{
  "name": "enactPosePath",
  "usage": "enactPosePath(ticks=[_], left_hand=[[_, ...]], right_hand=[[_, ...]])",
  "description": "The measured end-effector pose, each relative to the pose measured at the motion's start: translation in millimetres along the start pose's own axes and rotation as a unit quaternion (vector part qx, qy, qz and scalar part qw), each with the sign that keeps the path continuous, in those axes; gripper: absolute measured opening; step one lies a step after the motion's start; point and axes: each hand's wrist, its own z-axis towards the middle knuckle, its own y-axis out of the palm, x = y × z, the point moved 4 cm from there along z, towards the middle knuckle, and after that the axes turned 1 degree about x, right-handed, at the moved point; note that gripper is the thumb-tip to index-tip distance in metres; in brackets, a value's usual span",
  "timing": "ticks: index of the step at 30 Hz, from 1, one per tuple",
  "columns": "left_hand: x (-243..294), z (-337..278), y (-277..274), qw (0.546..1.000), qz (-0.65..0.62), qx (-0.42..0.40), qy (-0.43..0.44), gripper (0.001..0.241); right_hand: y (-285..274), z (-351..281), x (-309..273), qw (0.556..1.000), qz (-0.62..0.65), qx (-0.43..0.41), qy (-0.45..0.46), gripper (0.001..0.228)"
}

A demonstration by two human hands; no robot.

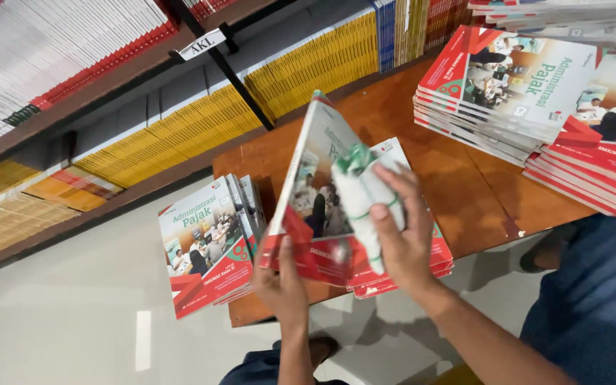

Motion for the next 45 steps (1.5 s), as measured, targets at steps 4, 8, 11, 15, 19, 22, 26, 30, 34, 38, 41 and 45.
enactPosePath(ticks=[4,8,11,15,19,22,26,30,34,38,41,45], left_hand=[[-6,-12,2,0.963,-0.204,0.036,-0.176,0.024],[-63,-49,27,0.921,-0.264,0.000,-0.287,0.029],[-102,-55,30,0.938,-0.222,-0.052,-0.260,0.033],[-105,-35,14,0.927,-0.125,-0.171,-0.309,0.081],[-128,-40,13,0.891,-0.065,-0.199,-0.403,0.083],[-160,-49,21,0.898,-0.082,-0.244,-0.357,0.088],[-163,-50,25,0.895,-0.119,-0.275,-0.330,0.038],[-153,-50,27,0.887,-0.107,-0.263,-0.363,0.040],[-163,-55,27,0.888,-0.099,-0.248,-0.375,0.046],[-160,-59,27,0.902,-0.121,-0.214,-0.355,0.035],[-167,-65,28,0.906,-0.126,-0.194,-0.354,0.034],[-187,-75,30,0.911,-0.170,-0.140,-0.350,0.028]], right_hand=[[-21,29,23,1.000,0.005,0.004,-0.027,0.048],[-22,14,54,0.988,-0.091,-0.124,0.028,0.043],[-2,-25,71,0.958,-0.119,-0.259,0.038,0.046],[36,-85,75,0.896,-0.135,-0.420,-0.057,0.044],[71,-87,98,0.862,-0.232,-0.420,-0.164,0.044],[92,-64,113,0.851,-0.297,-0.374,-0.220,0.048],[110,-21,155,0.852,-0.327,-0.366,-0.180,0.050],[95,33,187,0.856,-0.377,-0.337,-0.108,0.052],[60,56,203,0.845,-0.424,-0.317,-0.078,0.055],[36,35,192,0.845,-0.456,-0.218,-0.173,0.055],[34,-1,169,0.830,-0.475,-0.221,-0.189,0.056],[40,-62,140,0.846,-0.396,-0.326,-0.145,0.064]])
